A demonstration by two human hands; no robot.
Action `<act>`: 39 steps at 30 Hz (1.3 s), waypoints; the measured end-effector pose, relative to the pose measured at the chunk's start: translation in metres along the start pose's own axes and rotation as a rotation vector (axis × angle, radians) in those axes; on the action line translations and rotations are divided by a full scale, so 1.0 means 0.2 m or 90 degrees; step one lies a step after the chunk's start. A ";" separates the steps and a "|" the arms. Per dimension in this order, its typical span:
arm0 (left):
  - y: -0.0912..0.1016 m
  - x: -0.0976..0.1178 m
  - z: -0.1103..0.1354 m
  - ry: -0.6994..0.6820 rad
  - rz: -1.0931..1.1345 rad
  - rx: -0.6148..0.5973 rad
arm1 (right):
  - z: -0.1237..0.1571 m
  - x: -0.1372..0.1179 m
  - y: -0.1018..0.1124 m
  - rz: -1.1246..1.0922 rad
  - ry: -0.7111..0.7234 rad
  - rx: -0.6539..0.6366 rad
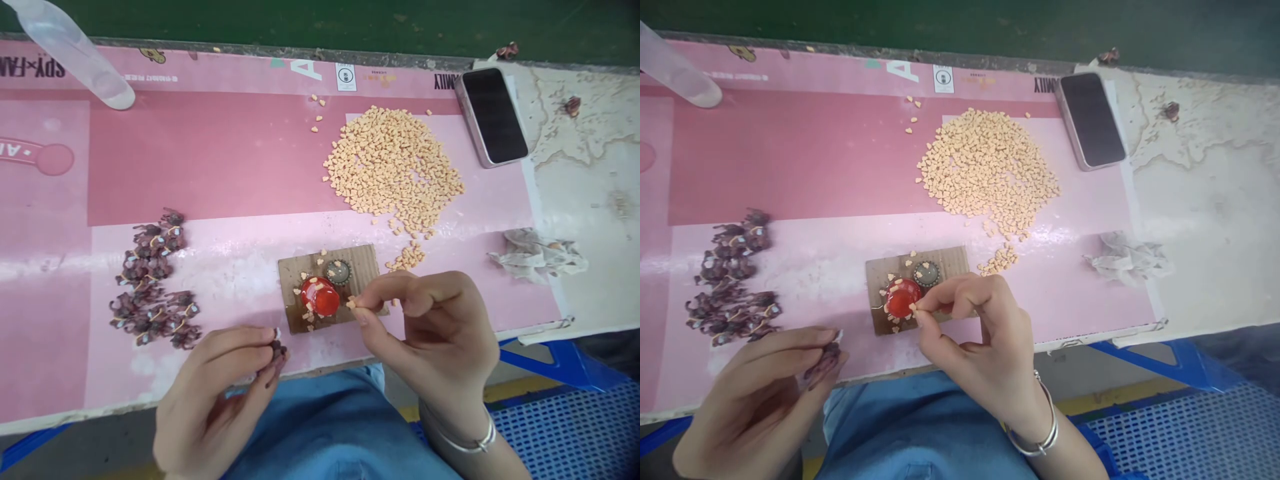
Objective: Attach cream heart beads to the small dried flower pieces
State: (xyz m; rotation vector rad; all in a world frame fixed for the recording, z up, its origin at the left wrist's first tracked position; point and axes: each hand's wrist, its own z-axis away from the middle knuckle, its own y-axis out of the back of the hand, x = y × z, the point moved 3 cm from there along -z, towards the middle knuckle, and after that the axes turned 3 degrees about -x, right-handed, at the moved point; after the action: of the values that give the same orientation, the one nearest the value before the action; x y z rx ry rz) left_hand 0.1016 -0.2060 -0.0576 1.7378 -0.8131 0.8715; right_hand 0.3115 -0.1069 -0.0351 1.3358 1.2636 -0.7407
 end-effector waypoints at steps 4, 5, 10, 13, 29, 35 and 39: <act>-0.05 0.06 -0.05 -0.115 -0.050 -0.013 | -0.01 -0.01 0.00 -0.017 -0.009 0.007; -0.06 0.06 -0.06 -0.125 -0.055 -0.005 | -0.01 -0.01 0.00 -0.022 -0.008 0.007; -0.08 0.07 -0.06 -0.102 -0.037 0.025 | 0.00 -0.05 -0.01 -0.028 0.004 -0.037; -0.07 0.06 -0.03 -0.083 -0.004 0.013 | 0.01 -0.10 -0.04 -0.023 0.050 -0.095; -0.06 0.07 -0.03 0.017 0.117 -0.042 | 0.00 -0.12 -0.07 -0.011 0.078 -0.123; -0.08 0.07 -0.05 0.298 0.414 -0.088 | 0.00 -0.13 -0.05 -0.015 0.102 -0.180; -0.08 0.06 -0.05 0.387 0.505 -0.127 | 0.00 -0.14 -0.06 -0.022 0.118 -0.237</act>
State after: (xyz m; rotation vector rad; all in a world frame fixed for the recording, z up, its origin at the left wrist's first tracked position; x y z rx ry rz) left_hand 0.1191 -0.1936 -0.0528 0.8527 -1.1204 1.6692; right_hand 0.2935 -0.1161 -0.0124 1.0954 1.4915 -0.3855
